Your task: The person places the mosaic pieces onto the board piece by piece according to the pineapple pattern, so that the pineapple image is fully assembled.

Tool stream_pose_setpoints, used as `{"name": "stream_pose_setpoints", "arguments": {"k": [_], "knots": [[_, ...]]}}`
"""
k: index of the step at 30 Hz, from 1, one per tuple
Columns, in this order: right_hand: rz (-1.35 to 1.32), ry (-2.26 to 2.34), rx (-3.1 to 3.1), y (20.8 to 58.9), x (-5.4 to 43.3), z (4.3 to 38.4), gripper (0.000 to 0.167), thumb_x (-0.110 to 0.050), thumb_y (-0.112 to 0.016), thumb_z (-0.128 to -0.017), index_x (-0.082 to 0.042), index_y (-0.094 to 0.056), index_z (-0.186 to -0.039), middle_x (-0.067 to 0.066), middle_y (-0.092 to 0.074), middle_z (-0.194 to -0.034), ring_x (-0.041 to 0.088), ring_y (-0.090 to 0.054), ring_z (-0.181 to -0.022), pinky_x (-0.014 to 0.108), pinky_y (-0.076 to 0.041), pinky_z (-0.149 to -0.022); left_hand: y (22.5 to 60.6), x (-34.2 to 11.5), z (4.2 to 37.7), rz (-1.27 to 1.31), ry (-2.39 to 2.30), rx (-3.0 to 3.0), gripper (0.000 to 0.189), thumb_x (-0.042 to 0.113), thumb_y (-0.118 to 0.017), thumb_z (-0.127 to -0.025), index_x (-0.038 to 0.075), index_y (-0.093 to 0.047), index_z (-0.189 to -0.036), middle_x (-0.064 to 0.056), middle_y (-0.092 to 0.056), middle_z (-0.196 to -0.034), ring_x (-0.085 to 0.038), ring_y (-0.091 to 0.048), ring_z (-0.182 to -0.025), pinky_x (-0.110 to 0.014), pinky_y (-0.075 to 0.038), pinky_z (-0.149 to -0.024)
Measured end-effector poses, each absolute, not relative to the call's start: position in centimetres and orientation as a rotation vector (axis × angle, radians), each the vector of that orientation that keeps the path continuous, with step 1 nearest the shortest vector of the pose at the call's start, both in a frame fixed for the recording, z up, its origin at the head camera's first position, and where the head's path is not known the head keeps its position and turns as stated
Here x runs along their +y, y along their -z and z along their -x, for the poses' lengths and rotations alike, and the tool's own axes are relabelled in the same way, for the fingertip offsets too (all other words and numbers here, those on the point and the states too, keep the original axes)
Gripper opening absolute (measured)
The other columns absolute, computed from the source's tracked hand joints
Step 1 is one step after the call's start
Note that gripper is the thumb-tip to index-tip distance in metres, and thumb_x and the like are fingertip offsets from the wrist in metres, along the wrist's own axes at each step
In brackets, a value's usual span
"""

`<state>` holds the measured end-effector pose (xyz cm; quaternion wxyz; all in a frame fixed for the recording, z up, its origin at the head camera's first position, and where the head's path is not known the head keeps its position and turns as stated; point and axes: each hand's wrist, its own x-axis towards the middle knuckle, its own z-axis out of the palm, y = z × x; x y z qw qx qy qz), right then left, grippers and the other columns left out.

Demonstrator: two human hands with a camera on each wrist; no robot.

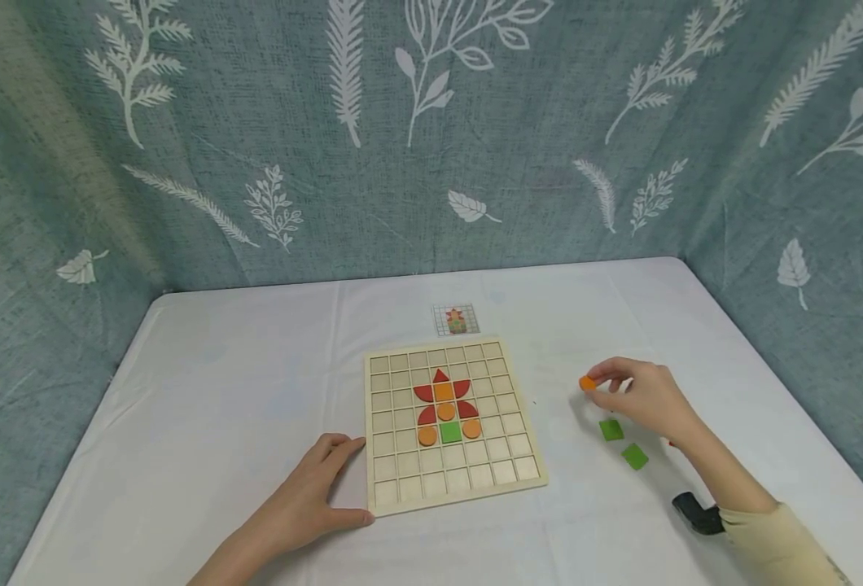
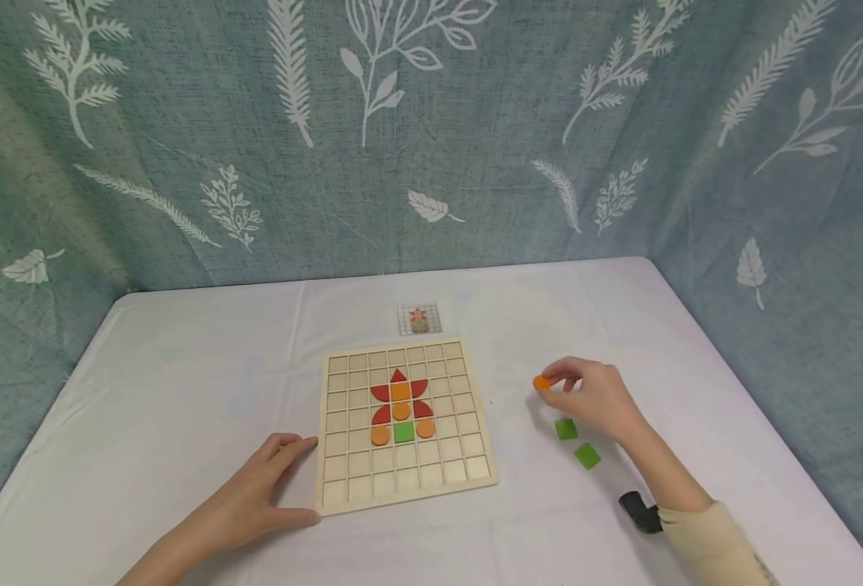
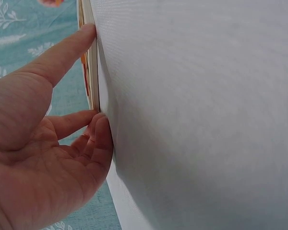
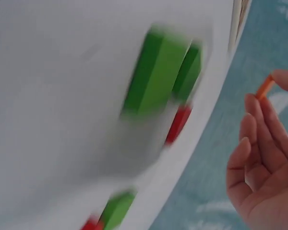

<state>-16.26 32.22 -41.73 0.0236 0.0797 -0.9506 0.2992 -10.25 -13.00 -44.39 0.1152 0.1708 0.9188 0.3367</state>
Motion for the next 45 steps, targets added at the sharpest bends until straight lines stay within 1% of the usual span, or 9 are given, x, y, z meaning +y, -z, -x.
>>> {"name": "stream_pose_setpoints", "arguments": {"k": [4,10,15,22,28,34,37,40,45], "knots": [[-0.295,-1.082,-2.890,42.0,29.8,16.5,0.018,-0.025,-0.077,-0.084,-0.016,-0.073,-0.099,-0.006,-0.069,-0.090,0.014,-0.056,-0.076,0.026,-0.047,-0.064,44.4,-13.0,10.3,-0.508,-0.976,2.695,0.093,0.043,-0.087,-0.068,0.006,-0.046,-0.143,-0.005,-0.043,-0.131,-0.023,-0.046,-0.117,-0.049,-0.040,-0.100],[-0.314,-1.361,-2.879,42.3,26.3,16.6,0.020,-0.024,-0.078,-0.082,-0.015,-0.073,-0.099,-0.005,-0.068,-0.089,0.014,-0.056,-0.077,0.024,-0.046,-0.065,44.4,-13.0,10.4,-0.507,-0.971,2.697,0.093,0.043,-0.087,-0.068,0.006,-0.046,-0.143,-0.006,-0.043,-0.131,-0.024,-0.046,-0.118,-0.049,-0.040,-0.100],[-0.431,-1.443,-2.908,42.7,23.6,16.5,0.019,-0.021,-0.079,-0.080,-0.015,-0.073,-0.097,-0.006,-0.068,-0.087,0.014,-0.056,-0.077,0.024,-0.046,-0.065,44.4,-13.1,10.4,-0.506,-0.970,2.697,0.093,0.043,-0.087,-0.068,0.005,-0.046,-0.142,-0.007,-0.043,-0.131,-0.025,-0.046,-0.118,-0.049,-0.040,-0.100],[-0.666,-1.362,-2.972,43.6,20.3,16.2,0.018,-0.021,-0.079,-0.079,-0.018,-0.073,-0.095,-0.011,-0.065,-0.082,0.009,-0.053,-0.068,0.024,-0.045,-0.061,44.5,-13.0,10.6,-0.496,-0.984,2.695,0.092,0.040,-0.088,-0.068,0.004,-0.046,-0.142,-0.008,-0.044,-0.131,-0.025,-0.046,-0.118,-0.049,-0.040,-0.100],[-0.801,-1.222,-2.988,43.8,18.6,16.1,0.016,-0.022,-0.080,-0.078,-0.020,-0.072,-0.092,-0.013,-0.062,-0.078,0.007,-0.052,-0.067,0.023,-0.045,-0.060,44.5,-13.0,10.7,-0.506,-0.982,2.700,0.092,0.039,-0.088,-0.068,0.003,-0.046,-0.142,-0.008,-0.044,-0.131,-0.025,-0.046,-0.117,-0.049,-0.040,-0.100],[-0.930,-1.003,-2.997,43.6,16.9,15.9,0.013,-0.027,-0.079,-0.079,-0.021,-0.071,-0.086,-0.017,-0.061,-0.074,0.005,-0.050,-0.074,0.026,-0.043,-0.069,44.3,-13.1,10.7,-0.514,-0.979,2.698,0.092,0.040,-0.088,-0.069,0.004,-0.046,-0.143,-0.008,-0.043,-0.131,-0.025,-0.046,-0.117,-0.049,-0.040,-0.100],[-0.979,-0.918,-2.994,43.5,16.2,15.6,0.012,-0.027,-0.079,-0.079,-0.022,-0.071,-0.086,-0.018,-0.061,-0.076,0.005,-0.050,-0.079,0.024,-0.044,-0.072,44.3,-13.1,10.6,-0.516,-0.975,2.700,0.092,0.040,-0.088,-0.069,0.004,-0.046,-0.142,-0.008,-0.044,-0.131,-0.024,-0.046,-0.117,-0.049,-0.040,-0.099],[-1.032,-0.852,-2.983,43.5,15.7,15.3,0.012,-0.023,-0.078,-0.077,-0.021,-0.072,-0.087,-0.017,-0.061,-0.078,0.006,-0.050,-0.080,0.022,-0.045,-0.069,44.4,-13.0,10.6,-0.509,-0.978,2.697,0.092,0.038,-0.088,-0.068,0.003,-0.046,-0.142,-0.007,-0.044,-0.131,-0.024,-0.046,-0.117,-0.049,-0.040,-0.100],[-1.093,-0.761,-2.973,43.4,15.5,15.2,0.014,-0.020,-0.077,-0.075,-0.019,-0.071,-0.088,-0.015,-0.061,-0.080,0.006,-0.051,-0.082,0.021,-0.046,-0.070,44.5,-12.9,10.5,-0.507,-0.992,2.687,0.092,0.038,-0.088,-0.068,0.003,-0.046,-0.142,-0.007,-0.044,-0.130,-0.023,-0.046,-0.117,-0.049,-0.040,-0.100]]}}
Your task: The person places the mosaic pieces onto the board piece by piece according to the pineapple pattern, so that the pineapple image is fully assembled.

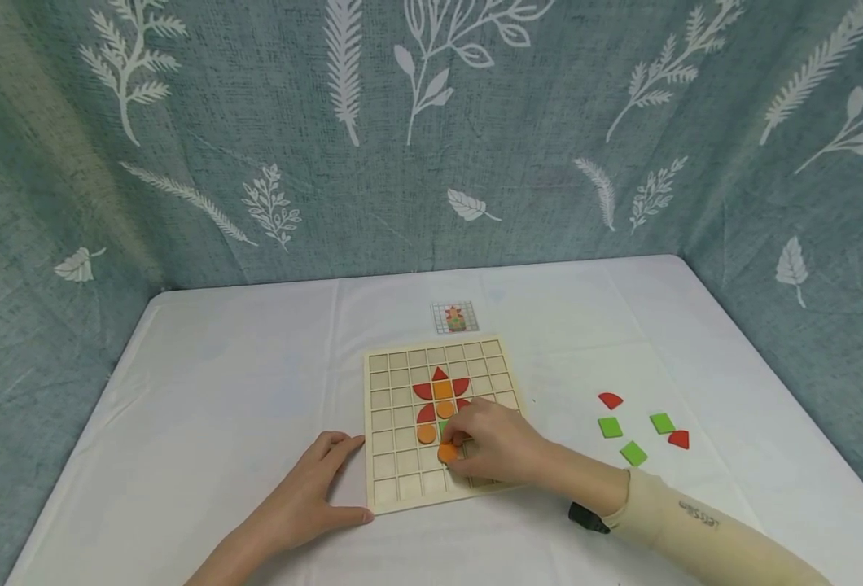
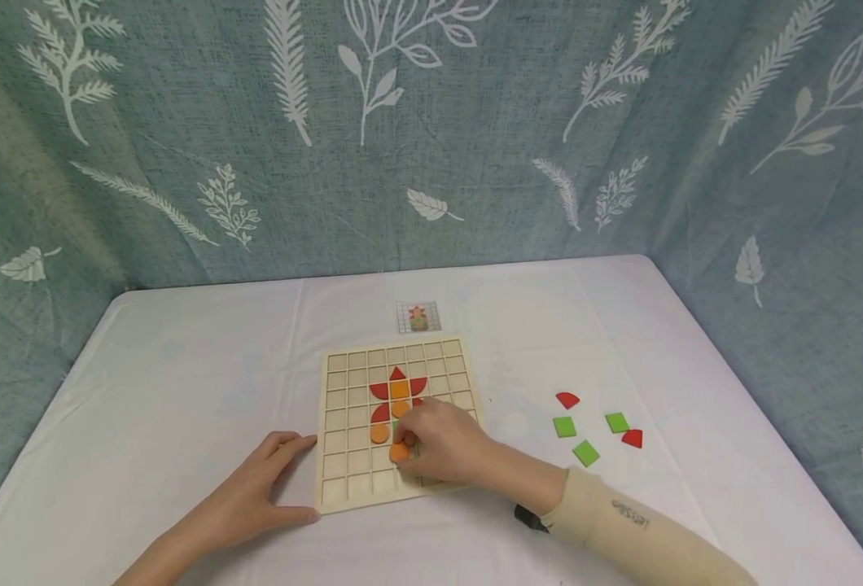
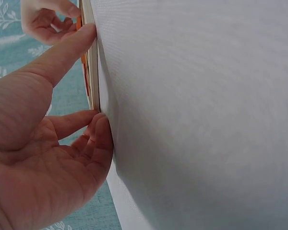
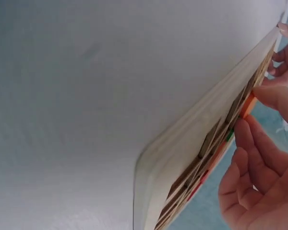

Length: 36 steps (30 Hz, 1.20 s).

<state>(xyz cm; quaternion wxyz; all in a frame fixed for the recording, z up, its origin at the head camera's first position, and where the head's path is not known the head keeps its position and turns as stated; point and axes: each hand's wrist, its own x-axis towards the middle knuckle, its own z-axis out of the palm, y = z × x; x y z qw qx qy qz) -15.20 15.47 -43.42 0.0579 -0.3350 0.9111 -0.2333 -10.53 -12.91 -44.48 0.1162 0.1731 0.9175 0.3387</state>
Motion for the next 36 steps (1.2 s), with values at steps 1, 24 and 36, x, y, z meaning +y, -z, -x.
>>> {"name": "stream_pose_setpoints", "arguments": {"k": [1,24,36], "knots": [[1.020,0.697,2.763,43.39,15.47,15.17,0.014,-0.020,-0.077,-0.075,-0.019,-0.071,-0.088,-0.014,-0.061,-0.080,0.006,-0.050,-0.082,0.021,-0.046,-0.070,44.48,-12.90,10.51,-0.506,-0.994,2.686,0.092,0.038,-0.088,-0.068,0.003,-0.046,-0.142,-0.007,-0.045,-0.130,-0.024,-0.047,-0.117,-0.049,-0.040,-0.100],[1.133,0.663,2.818,43.60,15.98,14.93,0.012,-0.023,-0.078,-0.079,-0.021,-0.074,-0.089,-0.013,-0.063,-0.083,0.006,-0.050,-0.078,0.021,-0.044,-0.070,44.55,-12.84,10.39,-0.484,-1.001,2.681,0.093,0.038,-0.089,-0.068,0.004,-0.046,-0.143,-0.007,-0.044,-0.130,-0.025,-0.047,-0.118,-0.048,-0.040,-0.101],[1.146,0.681,2.821,43.46,16.36,15.01,0.010,-0.021,-0.078,-0.080,-0.018,-0.074,-0.089,-0.010,-0.065,-0.085,0.009,-0.054,-0.084,0.024,-0.047,-0.074,44.39,-12.91,10.44,-0.512,-0.995,2.689,0.093,0.039,-0.088,-0.068,0.004,-0.045,-0.143,-0.008,-0.044,-0.131,-0.026,-0.047,-0.118,-0.049,-0.040,-0.100]]}}
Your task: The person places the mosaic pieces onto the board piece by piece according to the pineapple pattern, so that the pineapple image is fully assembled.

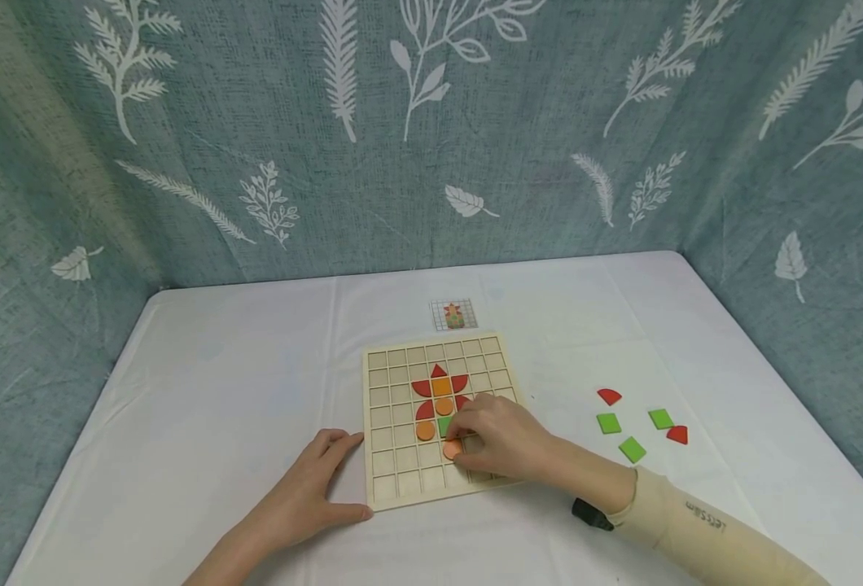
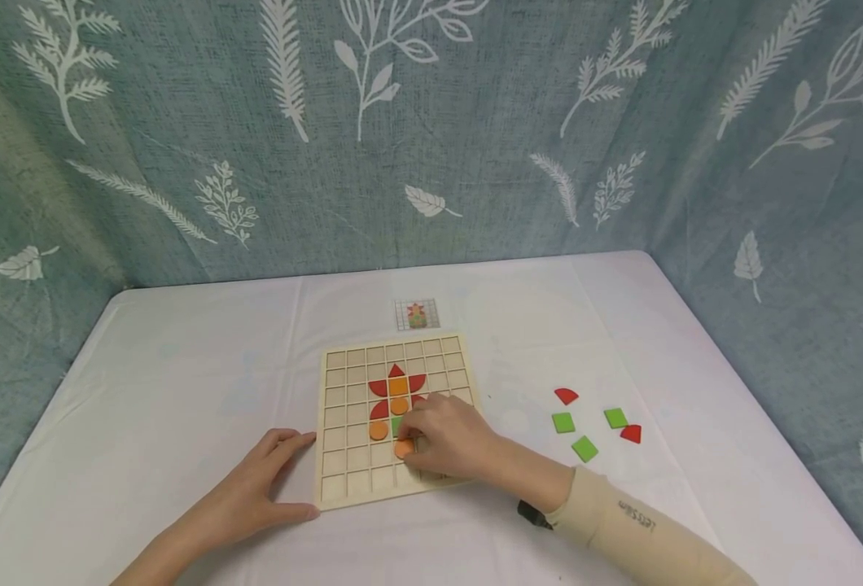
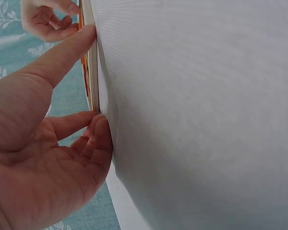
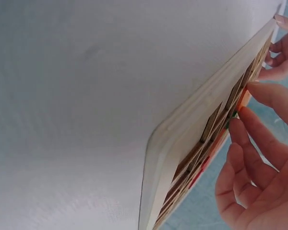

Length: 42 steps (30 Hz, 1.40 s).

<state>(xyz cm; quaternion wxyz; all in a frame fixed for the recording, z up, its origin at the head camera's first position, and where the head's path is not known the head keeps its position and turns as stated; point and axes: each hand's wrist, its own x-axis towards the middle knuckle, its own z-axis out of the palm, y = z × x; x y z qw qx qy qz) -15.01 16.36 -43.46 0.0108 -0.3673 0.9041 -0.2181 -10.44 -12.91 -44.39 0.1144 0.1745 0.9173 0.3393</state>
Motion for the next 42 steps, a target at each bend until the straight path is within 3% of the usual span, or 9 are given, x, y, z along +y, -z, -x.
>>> {"name": "stream_pose_setpoints", "arguments": {"k": [10,18,27,42], "knots": [[1.094,0.670,2.837,43.3,16.9,14.9,0.014,-0.026,-0.078,-0.081,-0.018,-0.074,-0.092,-0.010,-0.067,-0.091,0.009,-0.055,-0.086,0.025,-0.047,-0.072,44.4,-12.9,10.5,-0.513,-0.992,2.690,0.093,0.039,-0.088,-0.068,0.004,-0.045,-0.143,-0.009,-0.044,-0.132,-0.027,-0.047,-0.119,-0.050,-0.040,-0.100],[0.858,0.720,2.846,42.7,19.2,14.5,0.016,-0.026,-0.078,-0.082,-0.021,-0.073,-0.096,-0.014,-0.064,-0.093,0.008,-0.056,-0.094,0.031,-0.050,-0.081,44.4,-12.9,10.4,-0.494,-0.984,2.685,0.093,0.039,-0.088,-0.068,0.004,-0.045,-0.143,-0.009,-0.044,-0.132,-0.026,-0.046,-0.119,-0.050,-0.040,-0.100],[0.784,0.900,2.880,42.5,22.9,14.3,0.017,-0.021,-0.078,-0.082,-0.018,-0.072,-0.098,-0.011,-0.066,-0.093,0.012,-0.056,-0.084,0.028,-0.048,-0.073,44.4,-12.8,10.5,-0.497,-0.983,2.693,0.092,0.038,-0.088,-0.068,0.004,-0.046,-0.142,-0.008,-0.044,-0.131,-0.025,-0.047,-0.118,-0.049,-0.041,-0.100],[0.629,0.901,2.961,42.4,27.4,13.8,0.019,-0.021,-0.079,-0.083,-0.019,-0.072,-0.101,-0.009,-0.068,-0.098,0.015,-0.056,-0.085,0.033,-0.048,-0.072,44.6,-12.7,10.6,-0.487,-0.976,2.689,0.092,0.037,-0.089,-0.068,0.004,-0.046,-0.142,-0.007,-0.044,-0.131,-0.025,-0.046,-0.117,-0.049,-0.040,-0.100]]}}
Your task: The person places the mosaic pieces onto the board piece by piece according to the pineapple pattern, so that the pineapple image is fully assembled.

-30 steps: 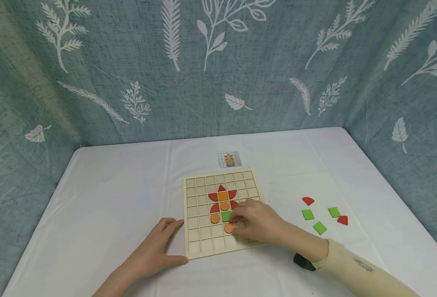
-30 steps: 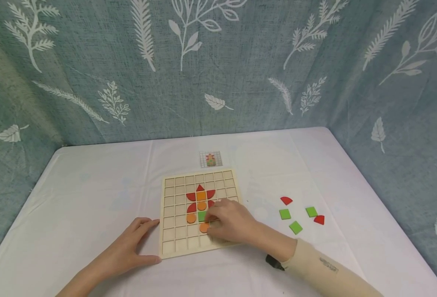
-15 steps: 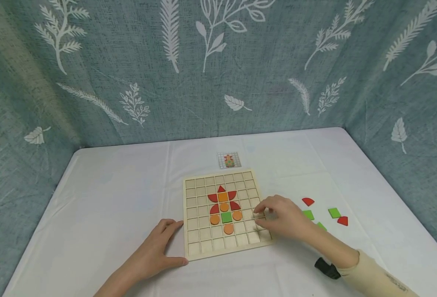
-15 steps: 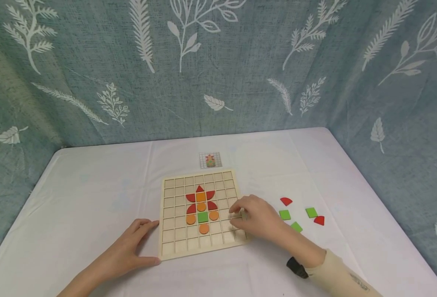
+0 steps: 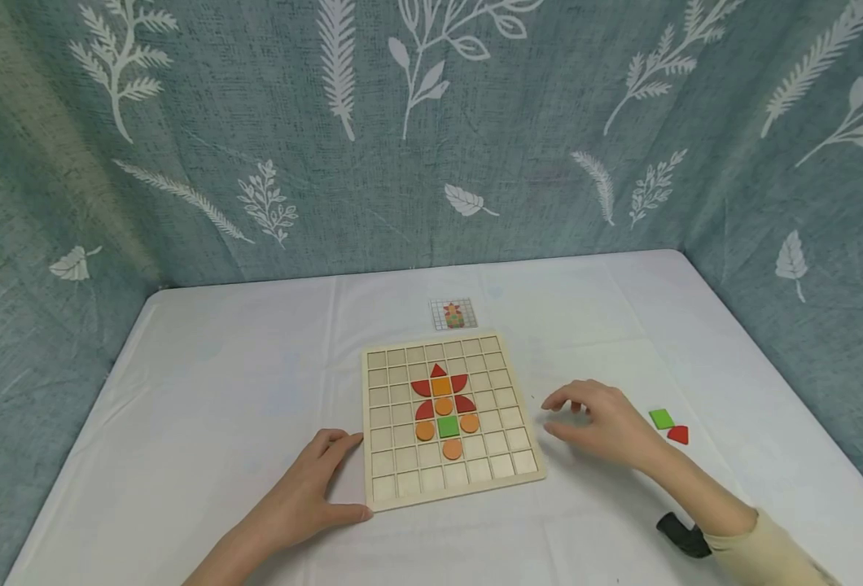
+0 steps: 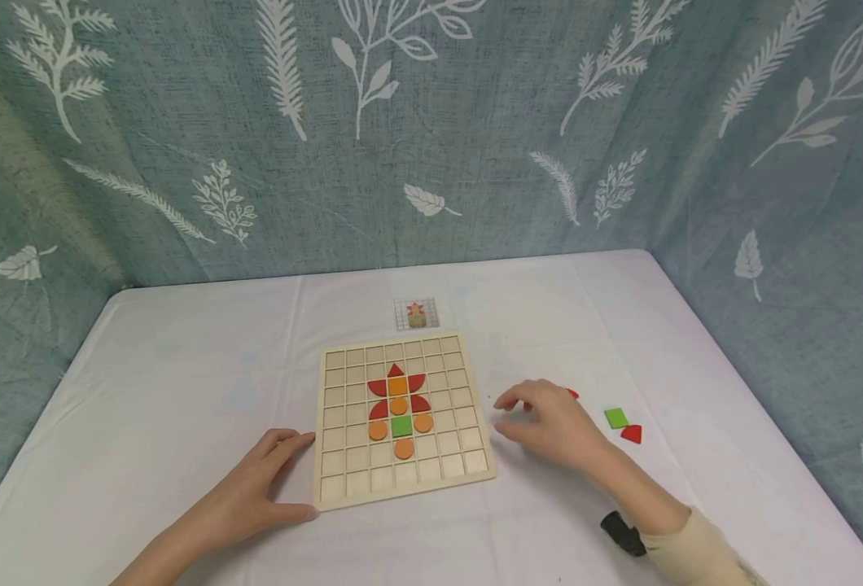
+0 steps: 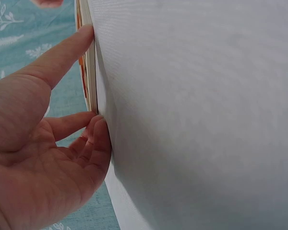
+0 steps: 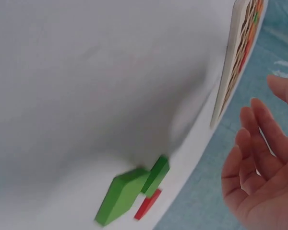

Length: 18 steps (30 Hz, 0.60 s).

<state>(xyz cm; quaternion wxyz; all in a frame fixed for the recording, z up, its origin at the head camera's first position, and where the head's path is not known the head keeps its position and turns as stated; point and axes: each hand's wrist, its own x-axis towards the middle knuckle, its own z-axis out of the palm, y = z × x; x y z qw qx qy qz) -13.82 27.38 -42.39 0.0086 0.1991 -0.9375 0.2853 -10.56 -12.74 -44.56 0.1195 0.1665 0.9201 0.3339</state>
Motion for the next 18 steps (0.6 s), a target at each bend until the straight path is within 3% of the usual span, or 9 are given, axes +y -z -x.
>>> {"name": "stream_pose_setpoints", "arguments": {"k": [18], "knots": [[-0.641,-0.837,-2.844,42.4,29.8,13.9,0.020,-0.014,-0.080,-0.080,-0.012,-0.073,-0.099,-0.002,-0.070,-0.095,0.017,-0.057,-0.078,0.029,-0.047,-0.064,44.6,-12.8,10.5,-0.498,-0.977,2.691,0.092,0.038,-0.088,-0.068,0.003,-0.046,-0.142,-0.008,-0.044,-0.131,-0.025,-0.046,-0.118,-0.049,-0.040,-0.100]]}}
